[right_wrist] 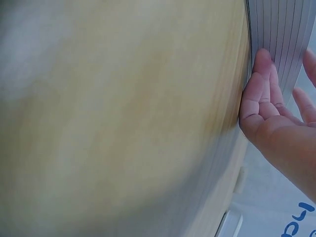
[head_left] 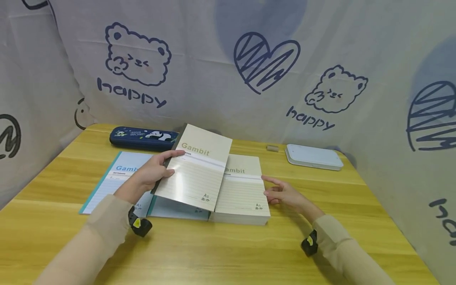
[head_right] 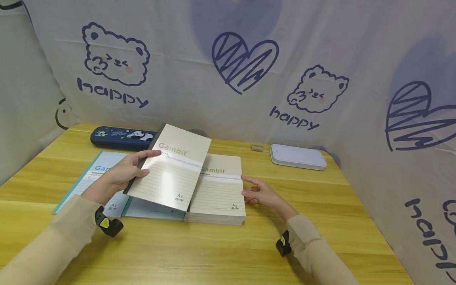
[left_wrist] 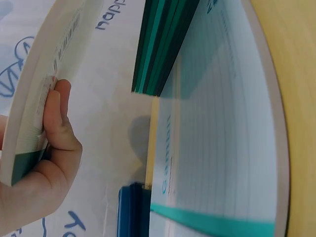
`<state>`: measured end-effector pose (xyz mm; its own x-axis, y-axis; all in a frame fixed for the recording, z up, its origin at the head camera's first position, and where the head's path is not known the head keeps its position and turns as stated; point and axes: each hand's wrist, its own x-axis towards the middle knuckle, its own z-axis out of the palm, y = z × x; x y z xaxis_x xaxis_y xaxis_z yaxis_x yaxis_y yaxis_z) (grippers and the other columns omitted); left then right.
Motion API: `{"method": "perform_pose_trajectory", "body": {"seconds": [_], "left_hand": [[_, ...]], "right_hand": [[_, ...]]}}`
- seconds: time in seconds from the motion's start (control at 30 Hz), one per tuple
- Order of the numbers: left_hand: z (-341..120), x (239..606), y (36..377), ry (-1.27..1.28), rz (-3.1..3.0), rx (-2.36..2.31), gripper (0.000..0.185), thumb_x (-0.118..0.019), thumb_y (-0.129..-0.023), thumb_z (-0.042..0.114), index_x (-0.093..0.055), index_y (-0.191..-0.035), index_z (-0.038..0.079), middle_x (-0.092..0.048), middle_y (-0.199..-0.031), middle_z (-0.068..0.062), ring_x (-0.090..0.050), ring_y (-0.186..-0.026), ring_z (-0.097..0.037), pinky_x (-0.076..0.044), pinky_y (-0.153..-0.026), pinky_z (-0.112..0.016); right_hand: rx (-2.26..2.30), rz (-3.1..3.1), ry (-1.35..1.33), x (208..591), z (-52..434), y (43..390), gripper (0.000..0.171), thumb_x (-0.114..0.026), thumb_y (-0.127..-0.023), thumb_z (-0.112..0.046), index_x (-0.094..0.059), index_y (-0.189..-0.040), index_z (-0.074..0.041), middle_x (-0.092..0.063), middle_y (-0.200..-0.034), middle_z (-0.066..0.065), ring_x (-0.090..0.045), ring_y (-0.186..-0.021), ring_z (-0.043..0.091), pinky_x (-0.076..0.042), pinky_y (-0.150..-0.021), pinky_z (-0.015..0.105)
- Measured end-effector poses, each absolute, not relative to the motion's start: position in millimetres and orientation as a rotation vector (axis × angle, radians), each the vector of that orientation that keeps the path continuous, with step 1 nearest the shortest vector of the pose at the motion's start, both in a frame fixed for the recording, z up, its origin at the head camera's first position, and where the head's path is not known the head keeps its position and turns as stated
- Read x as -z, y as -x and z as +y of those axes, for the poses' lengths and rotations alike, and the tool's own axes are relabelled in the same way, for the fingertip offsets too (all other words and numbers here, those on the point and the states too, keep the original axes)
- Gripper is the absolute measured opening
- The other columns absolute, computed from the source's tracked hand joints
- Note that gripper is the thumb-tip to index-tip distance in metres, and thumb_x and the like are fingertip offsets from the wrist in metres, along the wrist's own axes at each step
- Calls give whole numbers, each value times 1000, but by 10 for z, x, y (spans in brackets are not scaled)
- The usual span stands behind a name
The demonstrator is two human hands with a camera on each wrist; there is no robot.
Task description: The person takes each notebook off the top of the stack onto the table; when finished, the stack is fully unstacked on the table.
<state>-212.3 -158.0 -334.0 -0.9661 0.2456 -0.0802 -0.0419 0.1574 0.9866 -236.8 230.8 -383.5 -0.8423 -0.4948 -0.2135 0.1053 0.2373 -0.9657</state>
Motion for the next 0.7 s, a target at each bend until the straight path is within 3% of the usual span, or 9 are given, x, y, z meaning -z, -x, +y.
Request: {"method": "perform_pose_trajectory", "body": {"seconds": [0.13,0.4,0.53,0.63,0.7], "left_hand": [[-1722,3310,2095,-174,2213,-1902,56,-36,-86,-15,-28,-138,1,-15,-142,-23,-25,-116,-33,-31,-83,-33],[-2047,3282,2011,-162,2267,-1887,58,-36,-86,-15,-24,-140,1,-14,-142,-23,-34,-106,-30,-40,-71,-22],[-2219,3270,1976,-166,2314,-1874,59,-37,-84,-16,-23,-139,-1,-10,-144,-21,-29,-110,-30,-41,-71,-21],[-2364,3261,1951,-174,2342,-1860,60,-38,-84,-15,-22,-139,-1,-7,-145,-19,-29,-110,-25,-40,-72,-20],[-2470,3259,1930,-175,2350,-1856,60,-38,-84,-14,-22,-140,1,-12,-144,-21,-36,-104,-20,-41,-71,-20]], "right_hand": [[1644,2034,357,3832,2304,2365,63,-54,-88,-5,-19,-141,-1,-55,-93,10,-57,-77,14,-47,-68,25],[1648,2031,372,3831,2313,2356,64,-53,-89,-5,-17,-141,0,-56,-93,9,-57,-77,13,-47,-68,26],[1642,2038,370,3829,2314,2354,63,-53,-89,-4,-17,-141,0,-56,-93,9,-57,-77,13,-47,-69,26],[1640,2038,366,3828,2316,2353,63,-52,-89,-4,-17,-141,-1,-55,-93,9,-57,-76,13,-47,-69,26],[1640,2036,367,3828,2317,2352,63,-52,-89,-4,-17,-141,-1,-55,-93,9,-57,-76,13,-47,-69,25]]}}
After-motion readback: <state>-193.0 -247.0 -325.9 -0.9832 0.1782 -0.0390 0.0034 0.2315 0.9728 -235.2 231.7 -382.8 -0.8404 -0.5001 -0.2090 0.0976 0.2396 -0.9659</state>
